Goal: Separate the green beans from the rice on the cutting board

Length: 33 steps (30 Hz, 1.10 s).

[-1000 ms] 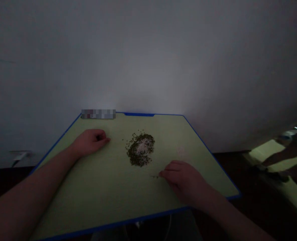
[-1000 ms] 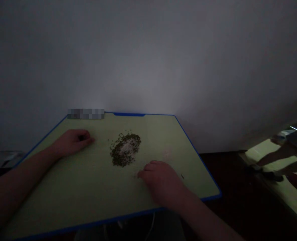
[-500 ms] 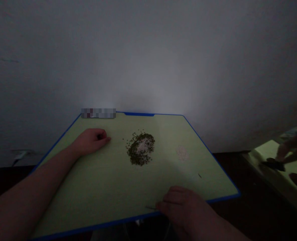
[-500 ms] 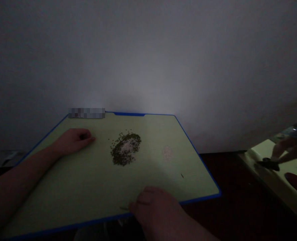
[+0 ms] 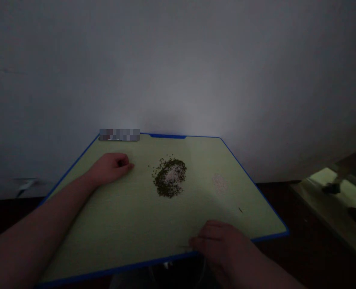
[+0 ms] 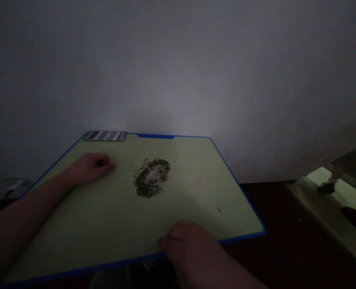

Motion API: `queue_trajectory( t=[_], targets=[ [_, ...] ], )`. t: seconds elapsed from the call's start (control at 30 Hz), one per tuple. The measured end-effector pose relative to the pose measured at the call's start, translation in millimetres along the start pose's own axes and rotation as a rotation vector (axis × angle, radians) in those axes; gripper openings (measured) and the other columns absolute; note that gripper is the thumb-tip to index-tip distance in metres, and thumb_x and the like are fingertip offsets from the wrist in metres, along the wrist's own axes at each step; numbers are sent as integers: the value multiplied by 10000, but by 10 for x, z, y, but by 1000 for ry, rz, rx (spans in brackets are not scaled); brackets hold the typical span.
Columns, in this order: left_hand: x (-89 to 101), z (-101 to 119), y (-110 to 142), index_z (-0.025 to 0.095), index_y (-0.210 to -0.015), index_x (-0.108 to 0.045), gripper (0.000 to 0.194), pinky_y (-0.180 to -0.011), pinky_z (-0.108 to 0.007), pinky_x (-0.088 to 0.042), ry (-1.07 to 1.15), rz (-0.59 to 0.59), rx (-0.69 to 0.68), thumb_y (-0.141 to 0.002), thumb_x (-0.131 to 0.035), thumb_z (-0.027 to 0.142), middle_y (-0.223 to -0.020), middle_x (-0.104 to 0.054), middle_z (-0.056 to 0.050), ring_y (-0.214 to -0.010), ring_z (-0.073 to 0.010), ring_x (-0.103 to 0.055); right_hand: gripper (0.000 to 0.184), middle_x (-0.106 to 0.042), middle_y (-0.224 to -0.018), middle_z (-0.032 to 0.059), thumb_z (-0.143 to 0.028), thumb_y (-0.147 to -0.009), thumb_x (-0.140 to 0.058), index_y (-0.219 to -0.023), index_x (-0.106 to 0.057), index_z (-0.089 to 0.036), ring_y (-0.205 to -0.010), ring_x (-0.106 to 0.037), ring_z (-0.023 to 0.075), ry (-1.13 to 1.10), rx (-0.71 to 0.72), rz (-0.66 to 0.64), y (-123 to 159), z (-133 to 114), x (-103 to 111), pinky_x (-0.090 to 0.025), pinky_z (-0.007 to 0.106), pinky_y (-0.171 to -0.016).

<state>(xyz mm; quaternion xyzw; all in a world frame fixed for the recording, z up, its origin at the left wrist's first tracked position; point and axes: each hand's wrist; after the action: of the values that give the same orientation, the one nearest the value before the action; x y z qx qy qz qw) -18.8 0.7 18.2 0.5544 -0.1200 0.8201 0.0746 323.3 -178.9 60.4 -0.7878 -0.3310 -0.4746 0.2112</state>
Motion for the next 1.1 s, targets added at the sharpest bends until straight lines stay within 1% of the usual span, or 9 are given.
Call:
queue_trajectory(
  t=[0.13, 0.27, 0.47, 0.53, 0.67, 0.8, 0.9, 1.0, 1.1],
  targets=[
    [5, 16, 4, 179, -625, -498, 327, -560, -258, -334, -1, -3, 8, -782, -472, 464, -580, -512, 4, -574, -136, -480, 391, -675, -896, 56, -35, -786, -474, -1089, -665, -193, -813, -600, 176, -124, -122, 22, -20, 27, 0, -443, 277, -701],
    [8, 26, 7, 179, -612, -489, 326, -548, -259, -323, 4, -3, 19, -778, -472, 460, -564, -498, 7, -558, -134, -467, 333, -694, -886, 36, -80, -791, -520, -1044, -696, -207, -814, -622, 169, -209, -252, 36, -108, 139, -9, -444, 270, -721],
    [7, 20, 4, 178, -616, -493, 326, -548, -260, -318, 9, -4, 16, -772, -474, 464, -563, -500, 7, -559, -135, -466, 248, -695, -755, -3, -81, -747, -545, -869, -726, -199, -662, -616, 133, -352, -300, -50, -208, 169, -12, -417, 223, -579],
    [8, 21, 6, 176, -629, -502, 319, -549, -258, -320, 14, -6, 18, -773, -476, 459, -571, -506, 7, -561, -134, -470, 258, -699, -770, -7, -79, -739, -549, -881, -725, -204, -678, -627, 131, -384, -308, -39, -193, 180, -19, -425, 218, -588],
    [4, 21, 8, 176, -624, -496, 322, -547, -255, -322, 8, -4, 19, -782, -475, 456, -570, -499, 9, -562, -132, -473, 290, -706, -843, 12, -98, -733, -563, -961, -707, -202, -742, -638, 148, -372, -379, 100, -162, 226, -60, -457, 243, -653],
    [-6, 11, 4, 177, -625, -496, 312, -548, -255, -325, -3, -8, 27, -780, -484, 447, -574, -506, 8, -559, -130, -475, 325, -672, -724, 5, -146, -788, -517, -1075, -661, -191, -617, -592, 140, -285, -424, 277, -257, 216, -149, -423, 251, -573],
    [-9, 5, 1, 177, -632, -504, 311, -547, -256, -326, -10, -12, 34, -786, -482, 446, -580, -516, 5, -561, -132, -479, 397, -651, -675, -1, -148, -791, -501, -1167, -622, -185, -564, -565, 136, -237, -450, 351, -368, 243, -203, -399, 251, -544],
    [-7, -4, 1, 179, -636, -507, 319, -547, -257, -327, -5, -14, 24, -790, -479, 457, -584, -520, 5, -565, -135, -482, 335, -620, -625, -8, -174, -788, -509, -1088, -658, -183, -534, -548, 135, -193, -505, 402, -380, 390, -197, -388, 252, -526],
    [-5, -13, 3, 182, -627, -502, 326, -541, -260, -324, 7, -13, 19, -787, -481, 466, -573, -514, 7, -560, -138, -481, 317, -579, -591, -24, -207, -789, -511, -1072, -652, -182, -503, -524, 135, -182, -595, 463, -266, 611, -129, -382, 251, -497]
  ],
)
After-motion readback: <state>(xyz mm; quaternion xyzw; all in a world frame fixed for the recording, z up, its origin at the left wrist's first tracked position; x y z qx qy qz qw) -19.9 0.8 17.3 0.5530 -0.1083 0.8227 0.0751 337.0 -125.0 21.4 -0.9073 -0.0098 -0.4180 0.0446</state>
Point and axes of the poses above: each hand's wrist, its own y-axis away from the middle knuckle, its own x-axis out of the back of the hand, z = x × y
